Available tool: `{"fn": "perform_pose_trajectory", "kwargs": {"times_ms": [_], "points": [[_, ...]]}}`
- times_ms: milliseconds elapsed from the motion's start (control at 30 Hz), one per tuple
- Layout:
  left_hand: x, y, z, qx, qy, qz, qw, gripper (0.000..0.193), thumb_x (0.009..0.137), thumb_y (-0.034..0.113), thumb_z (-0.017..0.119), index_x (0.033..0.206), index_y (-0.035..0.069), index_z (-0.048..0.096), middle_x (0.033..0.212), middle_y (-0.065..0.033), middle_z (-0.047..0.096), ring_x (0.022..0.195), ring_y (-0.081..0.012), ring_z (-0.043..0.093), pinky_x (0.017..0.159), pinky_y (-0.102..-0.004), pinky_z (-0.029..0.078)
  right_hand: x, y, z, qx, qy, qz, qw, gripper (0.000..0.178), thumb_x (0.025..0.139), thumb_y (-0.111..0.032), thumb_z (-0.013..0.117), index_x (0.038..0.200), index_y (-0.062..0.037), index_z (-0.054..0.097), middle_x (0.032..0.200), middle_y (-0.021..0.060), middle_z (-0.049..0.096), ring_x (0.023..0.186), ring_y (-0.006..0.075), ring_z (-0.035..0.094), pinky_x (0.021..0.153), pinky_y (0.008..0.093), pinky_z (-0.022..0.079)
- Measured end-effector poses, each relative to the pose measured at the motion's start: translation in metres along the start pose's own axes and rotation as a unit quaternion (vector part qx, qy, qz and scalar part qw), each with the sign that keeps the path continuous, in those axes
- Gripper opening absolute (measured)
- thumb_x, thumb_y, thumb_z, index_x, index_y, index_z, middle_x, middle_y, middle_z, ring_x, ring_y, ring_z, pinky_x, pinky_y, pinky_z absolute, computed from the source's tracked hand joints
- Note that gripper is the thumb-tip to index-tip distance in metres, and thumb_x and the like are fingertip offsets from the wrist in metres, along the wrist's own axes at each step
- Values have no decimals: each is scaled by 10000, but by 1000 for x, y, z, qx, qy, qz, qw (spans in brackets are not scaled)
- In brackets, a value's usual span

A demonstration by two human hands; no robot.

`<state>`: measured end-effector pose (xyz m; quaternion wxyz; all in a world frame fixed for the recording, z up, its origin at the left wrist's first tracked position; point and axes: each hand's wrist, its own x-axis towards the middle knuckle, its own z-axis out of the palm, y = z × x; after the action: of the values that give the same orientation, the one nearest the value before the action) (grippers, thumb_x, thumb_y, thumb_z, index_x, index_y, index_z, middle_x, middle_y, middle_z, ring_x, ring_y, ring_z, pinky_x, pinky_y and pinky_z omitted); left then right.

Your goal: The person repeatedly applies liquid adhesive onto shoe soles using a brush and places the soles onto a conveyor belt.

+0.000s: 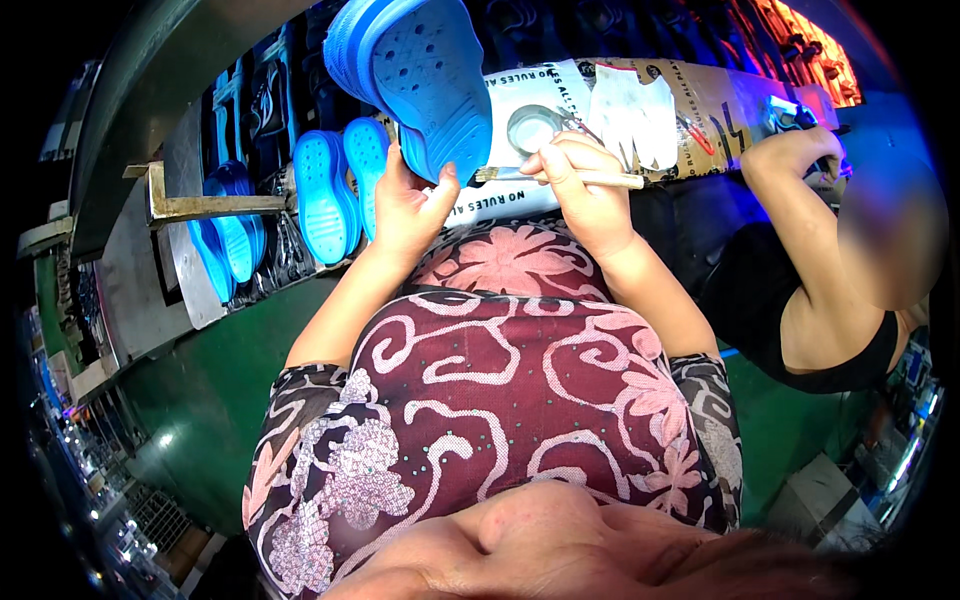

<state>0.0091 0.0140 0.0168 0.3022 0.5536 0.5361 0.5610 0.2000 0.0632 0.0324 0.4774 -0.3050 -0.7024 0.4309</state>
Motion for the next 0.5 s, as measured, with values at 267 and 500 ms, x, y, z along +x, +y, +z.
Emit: {"fn": "perform_pose_trajectory", "kwargs": {"times_ms": [267, 500], "points": [[-2, 0, -2, 4, -4, 15, 1000, 402, 779, 4, 564, 1134, -21, 379, 955, -129, 578, 837, -140, 568, 723, -268, 466, 2, 3, 3, -100, -6, -73, 992, 237, 839, -115, 512, 659, 5, 609, 621, 70, 586, 608, 192, 533, 632, 294, 407], [-4, -7, -4, 18, -3, 12, 1000, 490, 756, -1, 569, 1193, -27, 348, 958, -122, 576, 847, -141, 562, 751, -268, 453, 1, 2, -3, -74, 20, -54, 996, 228, 811, -149, 554, 622, -35, 611, 580, 70, 552, 581, 214, 523, 599, 314, 397]]}}
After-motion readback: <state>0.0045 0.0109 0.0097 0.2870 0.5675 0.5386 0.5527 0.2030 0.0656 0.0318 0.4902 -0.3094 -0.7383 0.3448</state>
